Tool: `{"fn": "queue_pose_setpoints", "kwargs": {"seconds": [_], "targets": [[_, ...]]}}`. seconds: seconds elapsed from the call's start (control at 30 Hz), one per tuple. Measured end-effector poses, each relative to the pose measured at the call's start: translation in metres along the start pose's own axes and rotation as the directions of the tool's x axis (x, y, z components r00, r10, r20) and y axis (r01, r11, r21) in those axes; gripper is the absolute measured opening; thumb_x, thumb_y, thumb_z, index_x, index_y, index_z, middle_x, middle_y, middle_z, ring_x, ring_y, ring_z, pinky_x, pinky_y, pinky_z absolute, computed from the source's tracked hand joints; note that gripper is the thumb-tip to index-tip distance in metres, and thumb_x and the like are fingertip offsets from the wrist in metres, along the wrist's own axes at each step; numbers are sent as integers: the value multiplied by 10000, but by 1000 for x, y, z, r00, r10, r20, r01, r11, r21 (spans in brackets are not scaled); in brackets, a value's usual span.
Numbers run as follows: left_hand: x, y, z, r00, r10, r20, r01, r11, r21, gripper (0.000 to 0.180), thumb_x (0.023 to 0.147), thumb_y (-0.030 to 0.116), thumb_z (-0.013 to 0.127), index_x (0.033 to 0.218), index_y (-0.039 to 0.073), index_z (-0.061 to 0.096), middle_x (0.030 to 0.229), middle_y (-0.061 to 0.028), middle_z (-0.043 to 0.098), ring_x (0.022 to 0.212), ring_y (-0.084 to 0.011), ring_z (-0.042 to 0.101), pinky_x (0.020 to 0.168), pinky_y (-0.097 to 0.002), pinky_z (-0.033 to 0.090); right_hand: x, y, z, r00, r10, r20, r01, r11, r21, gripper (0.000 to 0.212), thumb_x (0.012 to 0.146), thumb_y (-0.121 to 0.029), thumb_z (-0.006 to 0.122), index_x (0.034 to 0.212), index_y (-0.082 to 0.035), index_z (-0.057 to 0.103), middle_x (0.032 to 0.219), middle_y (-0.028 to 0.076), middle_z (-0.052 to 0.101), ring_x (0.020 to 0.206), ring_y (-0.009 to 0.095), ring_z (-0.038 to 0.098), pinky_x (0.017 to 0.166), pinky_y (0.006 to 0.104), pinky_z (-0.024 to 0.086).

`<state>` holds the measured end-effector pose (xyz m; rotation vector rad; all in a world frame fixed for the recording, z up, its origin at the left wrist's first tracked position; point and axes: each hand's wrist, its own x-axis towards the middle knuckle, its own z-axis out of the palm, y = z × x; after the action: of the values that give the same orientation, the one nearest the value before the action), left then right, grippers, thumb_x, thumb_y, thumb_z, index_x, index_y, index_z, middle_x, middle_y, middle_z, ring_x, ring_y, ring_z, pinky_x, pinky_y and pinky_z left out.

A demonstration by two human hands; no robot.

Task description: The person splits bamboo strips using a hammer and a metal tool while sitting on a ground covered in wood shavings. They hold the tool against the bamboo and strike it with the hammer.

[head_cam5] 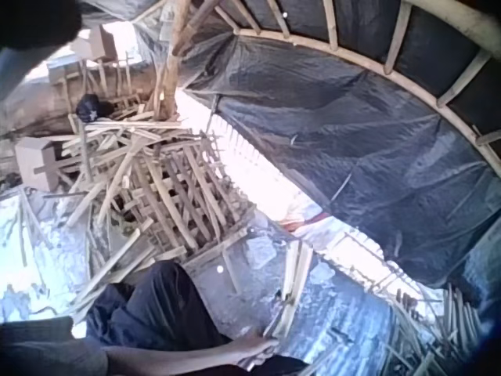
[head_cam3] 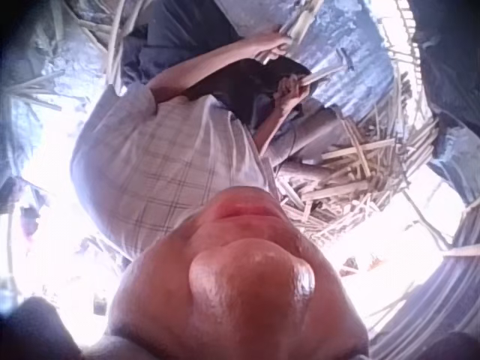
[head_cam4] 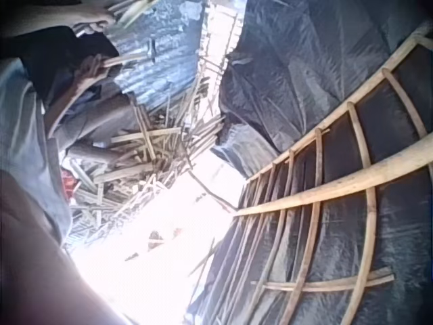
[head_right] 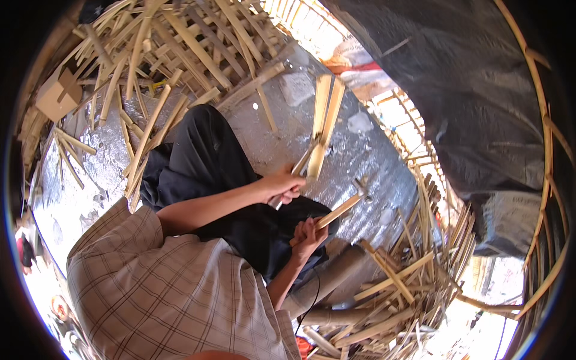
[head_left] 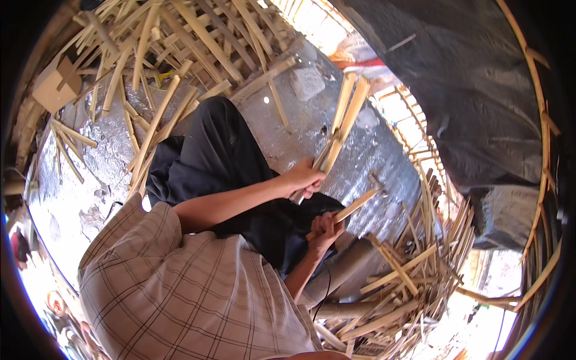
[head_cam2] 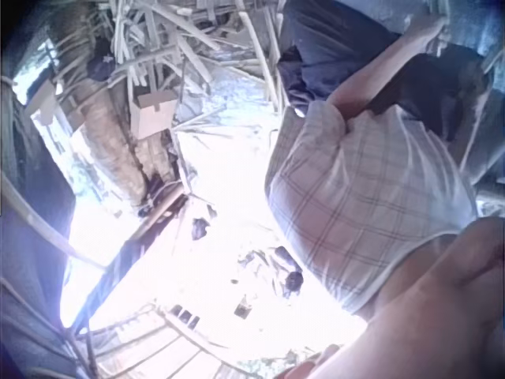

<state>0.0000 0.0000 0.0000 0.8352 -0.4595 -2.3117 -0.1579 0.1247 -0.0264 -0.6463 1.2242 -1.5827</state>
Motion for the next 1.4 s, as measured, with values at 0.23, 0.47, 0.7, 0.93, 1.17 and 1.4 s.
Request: {"fn": "queue_pose_setpoints", "kwargs": {"seconds": [0.23,0.47,0.7,0.93,1.17,1.4], "targets": [[21,6,25,998,51,-44,-50,998,26,176,879,19,590,910,57,421,649,-30,448,436,-89,431,335,-272,326,28,-79,20,944,-326,56,328,944,-35,240,1028,-201,529,855,-57,444,566,-24,291,422,63,248,377,281,192],[20,-9,30,998,31,-55,-26,995,91,188,896,10,571,942,91,408,629,-17,436,419,-89,409,318,-258,308,51,-93,30,952,-171,253,253,-24,-967,267,1027,-320,551,1019,-54,527,688,270,636,679,480,641,541,549,467],[14,-10,44,999,52,-15,-50,990,130,184,882,-3,572,923,75,410,636,-20,437,416,-86,399,321,-257,317,31,-135,40,905,-355,236,346,290,-892,220,1020,-207,580,1004,5,526,650,261,587,620,481,604,508,510,422],[29,-5,44,1000,22,6,-23,988,150,159,870,-15,550,912,69,422,639,-33,450,434,-103,440,329,-281,329,34,-107,0,936,-225,270,278,1,-961,251,1023,-222,572,961,19,537,675,283,602,651,506,604,568,555,431],[28,-10,44,999,9,48,-18,984,177,173,885,5,592,891,69,432,636,-16,458,419,-84,411,329,-263,322,17,-148,47,901,-413,131,277,317,-907,234,1023,-211,570,978,17,544,669,276,599,649,505,607,540,564,412],[26,-16,36,994,32,104,-54,973,223,157,878,9,563,882,78,421,626,-24,446,409,-90,403,322,-269,309,22,-134,6,900,-316,300,306,-32,-952,273,1026,-231,560,940,28,545,719,274,609,648,512,589,545,527,445]]}}
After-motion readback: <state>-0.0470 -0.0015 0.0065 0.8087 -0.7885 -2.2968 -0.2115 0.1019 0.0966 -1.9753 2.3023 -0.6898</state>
